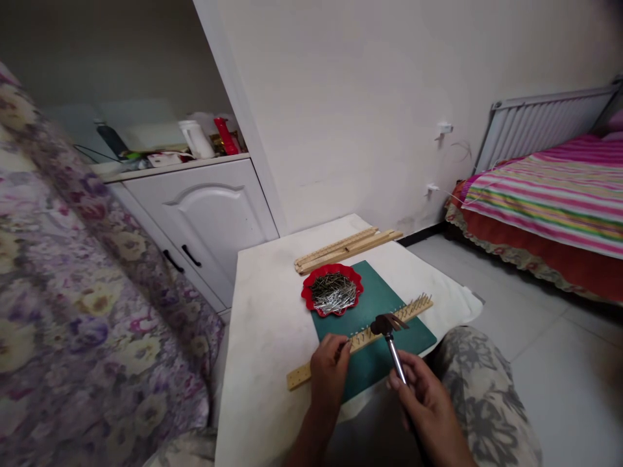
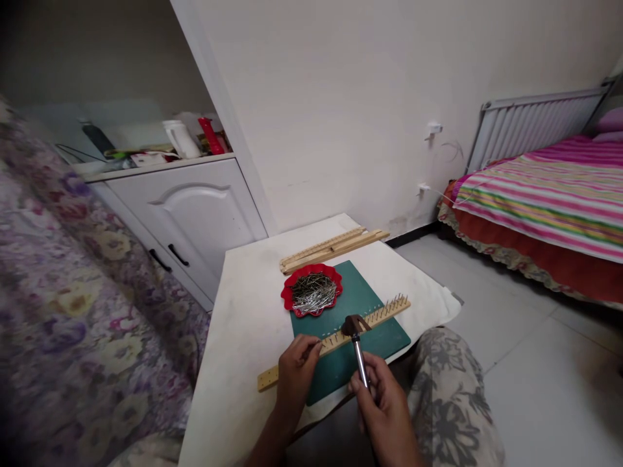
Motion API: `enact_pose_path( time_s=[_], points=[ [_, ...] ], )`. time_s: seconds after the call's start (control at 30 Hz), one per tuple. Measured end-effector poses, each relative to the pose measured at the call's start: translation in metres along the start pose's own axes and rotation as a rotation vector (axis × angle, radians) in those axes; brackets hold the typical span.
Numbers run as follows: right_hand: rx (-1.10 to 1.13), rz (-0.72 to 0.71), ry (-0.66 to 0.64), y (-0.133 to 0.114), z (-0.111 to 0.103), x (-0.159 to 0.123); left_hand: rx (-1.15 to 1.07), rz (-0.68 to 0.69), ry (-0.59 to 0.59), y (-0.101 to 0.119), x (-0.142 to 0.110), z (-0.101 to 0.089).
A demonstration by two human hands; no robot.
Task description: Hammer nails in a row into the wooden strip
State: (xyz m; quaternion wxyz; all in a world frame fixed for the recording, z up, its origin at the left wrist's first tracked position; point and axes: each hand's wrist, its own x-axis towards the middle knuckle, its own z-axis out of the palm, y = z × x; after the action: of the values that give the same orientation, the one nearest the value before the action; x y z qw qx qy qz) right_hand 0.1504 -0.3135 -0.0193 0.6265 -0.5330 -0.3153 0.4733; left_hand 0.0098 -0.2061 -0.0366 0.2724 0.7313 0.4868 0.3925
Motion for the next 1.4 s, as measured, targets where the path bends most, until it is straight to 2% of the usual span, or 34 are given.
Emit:
enact_pose_path(
  time_s=[0.17,0.33,0.63,0.9,1.1,1.23,1.4],
  points=[
    [-0.025,-0.013,-0.013,-0.001,-0.001,0.001,0.083,0.021,-0.025,-0.005,0.001,0.008],
    [0.003,0.003,0.008,-0.003,0.0,0.001,0.114,0.03,-0.029,-0.005,0.0,0.007],
    [-0.05,-0.065,-0.001,-0.001,-0.004,0.001,0.171,0.038,-0.051,-0.003,-0.001,0.006],
    [-0.159,-0.102,-0.205,-0.008,0.002,0.001,0.183,0.026,-0.07,-0.004,0.0,0.01],
    [-0.319,-0.188,-0.271,-0.007,0.005,0.005,0.202,0.022,-0.055,-0.006,-0.002,0.011],
    [-0.449,-0.196,-0.308,-0.009,0.005,0.006,0.22,0.011,-0.047,-0.009,-0.002,0.012],
    [-0.501,-0.207,-0.325,-0.011,0.005,0.005,0.208,0.011,-0.037,-0.008,-0.002,0.012]
  ],
)
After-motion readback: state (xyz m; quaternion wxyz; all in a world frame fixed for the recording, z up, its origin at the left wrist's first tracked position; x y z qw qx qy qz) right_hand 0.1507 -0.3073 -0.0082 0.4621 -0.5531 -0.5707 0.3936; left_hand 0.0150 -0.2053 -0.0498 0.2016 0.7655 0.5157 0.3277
